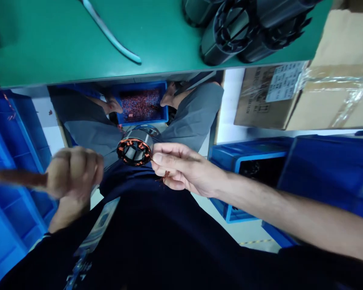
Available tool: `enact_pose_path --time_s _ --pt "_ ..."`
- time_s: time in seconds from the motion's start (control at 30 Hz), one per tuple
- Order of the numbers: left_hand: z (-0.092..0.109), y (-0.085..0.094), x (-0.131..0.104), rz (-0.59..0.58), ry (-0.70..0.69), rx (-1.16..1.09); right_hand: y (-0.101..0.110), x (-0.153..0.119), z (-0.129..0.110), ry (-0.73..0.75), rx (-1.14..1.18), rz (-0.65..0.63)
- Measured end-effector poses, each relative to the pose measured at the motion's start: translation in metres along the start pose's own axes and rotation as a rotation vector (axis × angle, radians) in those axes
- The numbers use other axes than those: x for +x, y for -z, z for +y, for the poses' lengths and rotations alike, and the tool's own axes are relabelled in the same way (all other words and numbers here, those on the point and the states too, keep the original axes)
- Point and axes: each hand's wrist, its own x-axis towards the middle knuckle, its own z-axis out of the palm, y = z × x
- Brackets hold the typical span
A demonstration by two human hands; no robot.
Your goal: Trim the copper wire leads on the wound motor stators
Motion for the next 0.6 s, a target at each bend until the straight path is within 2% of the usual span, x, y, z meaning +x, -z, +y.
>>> enact_pose_path --time_s 0.07,0.1,0.17,0.2,0.23,0.27,0.37,0.4,0.43,0.47,0.53,0.57,0.6 --pt "0.007 0.008 0.008 0.123 -0.258 0.174 -0.004 0.002 0.003 -0.078 0.124 0.012" --pt "0.010 0.011 0.014 0.139 -0.395 0.261 -0.007 0.002 0.001 -0.096 0.113 -0.015" --pt "0.017 0.012 0.029 0.069 -0.594 0.349 -0.013 -0.001 -0.011 -0.074 -0.054 -0.088" --pt "0.020 0.011 0.036 0.007 -0.605 0.327 -0.015 -0.004 -0.019 -0.016 -0.208 -0.106" --pt "0.022 0.009 0.042 -0.065 -0.521 0.245 -0.017 -0.007 -0.028 0.077 -0.405 -0.098" --pt "0.025 0.006 0.046 -0.160 -0.379 0.124 -0.017 -0.011 -0.037 0.184 -0.614 -0.070" --pt "0.031 -0.004 0.048 -0.563 0.191 -0.387 -0.011 -0.020 -0.059 0.405 -1.073 0.015" --pt "0.032 -0.007 0.045 -0.657 0.318 -0.509 -0.008 -0.022 -0.064 0.454 -1.182 0.009" --pt "0.033 -0.008 0.042 -0.685 0.365 -0.542 -0.004 -0.024 -0.068 0.518 -1.283 0.002" --pt "0.034 -0.008 0.038 -0.634 0.339 -0.477 0.000 -0.027 -0.073 0.612 -1.382 0.001" --pt "0.037 -0.003 0.032 -0.419 0.144 -0.169 0.007 -0.031 -0.080 0.799 -1.507 0.085" --pt "0.038 0.000 0.031 -0.331 0.017 -0.017 0.009 -0.033 -0.083 0.805 -1.482 0.137" --pt "0.038 0.003 0.030 -0.270 -0.100 0.097 0.009 -0.033 -0.086 0.741 -1.400 0.155"
